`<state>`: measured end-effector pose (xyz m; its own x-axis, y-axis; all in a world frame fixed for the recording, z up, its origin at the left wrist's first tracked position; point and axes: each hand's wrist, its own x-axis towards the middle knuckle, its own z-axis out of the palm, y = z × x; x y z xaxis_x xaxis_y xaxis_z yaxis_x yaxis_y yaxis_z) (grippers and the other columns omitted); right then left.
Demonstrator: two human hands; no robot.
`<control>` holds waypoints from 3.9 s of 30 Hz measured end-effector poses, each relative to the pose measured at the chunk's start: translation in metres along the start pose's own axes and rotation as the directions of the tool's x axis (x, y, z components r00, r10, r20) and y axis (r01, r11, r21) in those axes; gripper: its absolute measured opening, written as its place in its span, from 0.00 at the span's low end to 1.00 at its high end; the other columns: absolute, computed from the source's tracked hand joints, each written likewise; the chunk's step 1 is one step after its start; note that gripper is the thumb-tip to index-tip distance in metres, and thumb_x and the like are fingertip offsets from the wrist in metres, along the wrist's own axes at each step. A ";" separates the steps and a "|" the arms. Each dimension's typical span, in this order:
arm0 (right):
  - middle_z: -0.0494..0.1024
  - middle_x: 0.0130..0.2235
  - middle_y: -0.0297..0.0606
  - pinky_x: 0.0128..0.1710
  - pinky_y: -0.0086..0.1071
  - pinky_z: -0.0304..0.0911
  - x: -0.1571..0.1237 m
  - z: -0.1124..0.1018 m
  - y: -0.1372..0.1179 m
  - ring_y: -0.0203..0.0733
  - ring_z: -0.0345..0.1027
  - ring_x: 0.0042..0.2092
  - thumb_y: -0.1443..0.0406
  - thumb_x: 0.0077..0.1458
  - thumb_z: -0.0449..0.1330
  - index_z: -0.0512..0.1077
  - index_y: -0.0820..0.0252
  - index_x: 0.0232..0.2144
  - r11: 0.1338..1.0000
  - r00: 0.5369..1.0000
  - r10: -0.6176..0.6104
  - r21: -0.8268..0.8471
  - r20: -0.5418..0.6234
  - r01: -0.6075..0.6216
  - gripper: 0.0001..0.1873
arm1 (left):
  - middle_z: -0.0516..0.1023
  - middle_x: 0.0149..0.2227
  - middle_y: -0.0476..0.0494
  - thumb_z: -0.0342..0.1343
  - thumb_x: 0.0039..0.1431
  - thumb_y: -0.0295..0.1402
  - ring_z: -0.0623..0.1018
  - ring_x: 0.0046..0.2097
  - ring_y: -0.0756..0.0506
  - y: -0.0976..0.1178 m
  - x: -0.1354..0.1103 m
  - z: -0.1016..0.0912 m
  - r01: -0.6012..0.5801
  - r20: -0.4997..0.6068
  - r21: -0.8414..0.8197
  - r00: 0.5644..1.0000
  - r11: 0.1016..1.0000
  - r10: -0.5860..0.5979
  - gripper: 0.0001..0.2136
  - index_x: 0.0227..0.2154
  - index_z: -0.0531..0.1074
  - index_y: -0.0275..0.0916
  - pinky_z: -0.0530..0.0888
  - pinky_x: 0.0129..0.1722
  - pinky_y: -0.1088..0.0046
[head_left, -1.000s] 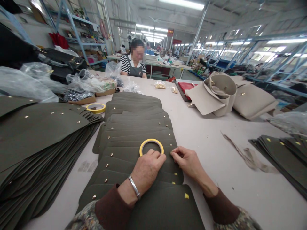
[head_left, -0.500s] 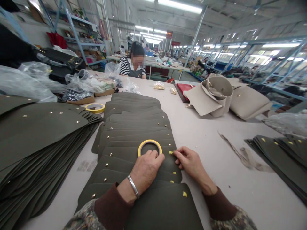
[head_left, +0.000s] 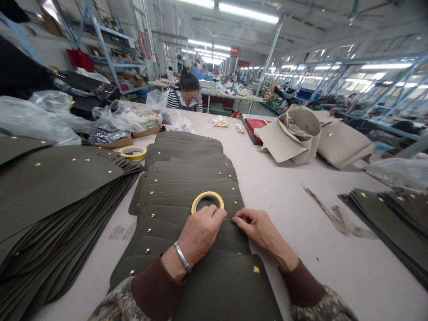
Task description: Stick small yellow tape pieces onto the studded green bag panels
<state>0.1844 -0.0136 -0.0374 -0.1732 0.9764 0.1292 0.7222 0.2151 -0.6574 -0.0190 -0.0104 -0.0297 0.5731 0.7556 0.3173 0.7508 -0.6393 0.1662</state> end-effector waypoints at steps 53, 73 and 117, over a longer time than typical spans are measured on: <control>0.73 0.18 0.30 0.22 0.25 0.65 -0.001 0.002 -0.022 0.33 0.67 0.21 0.64 0.47 0.60 0.73 0.62 0.24 0.828 0.968 0.234 0.540 -0.092 -0.149 0.06 | 0.75 0.30 0.48 0.45 0.67 0.29 0.74 0.31 0.51 0.008 -0.003 -0.001 -0.222 -0.309 -0.237 0.940 0.946 0.143 0.09 0.33 0.69 0.37 0.69 0.33 0.78; 0.69 0.17 0.28 0.17 0.22 0.61 -0.003 -0.012 0.021 0.30 0.63 0.18 0.65 0.47 0.60 0.72 0.63 0.24 0.792 0.879 0.414 0.383 0.239 -0.477 0.05 | 0.71 0.33 0.47 0.45 0.67 0.30 0.68 0.37 0.45 0.006 0.004 0.010 -0.047 0.142 -0.088 0.988 0.995 0.059 0.07 0.37 0.67 0.39 0.65 0.37 0.70; 0.78 0.35 0.39 0.40 0.31 0.68 -0.009 0.005 -0.015 0.38 0.72 0.38 0.71 0.58 0.54 0.73 0.57 0.36 0.881 0.868 -0.463 0.018 -0.178 0.473 0.09 | 0.79 0.39 0.44 0.47 0.66 0.33 0.80 0.37 0.46 0.001 -0.001 0.005 -0.107 -0.126 -0.213 0.989 0.971 0.081 0.15 0.53 0.58 0.37 0.74 0.33 0.75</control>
<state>0.1721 -0.0254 -0.0325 -0.3656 0.7519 0.5485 0.5419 0.6511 -0.5313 -0.0174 -0.0106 -0.0347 0.5856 0.6774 0.4452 0.5982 -0.7318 0.3265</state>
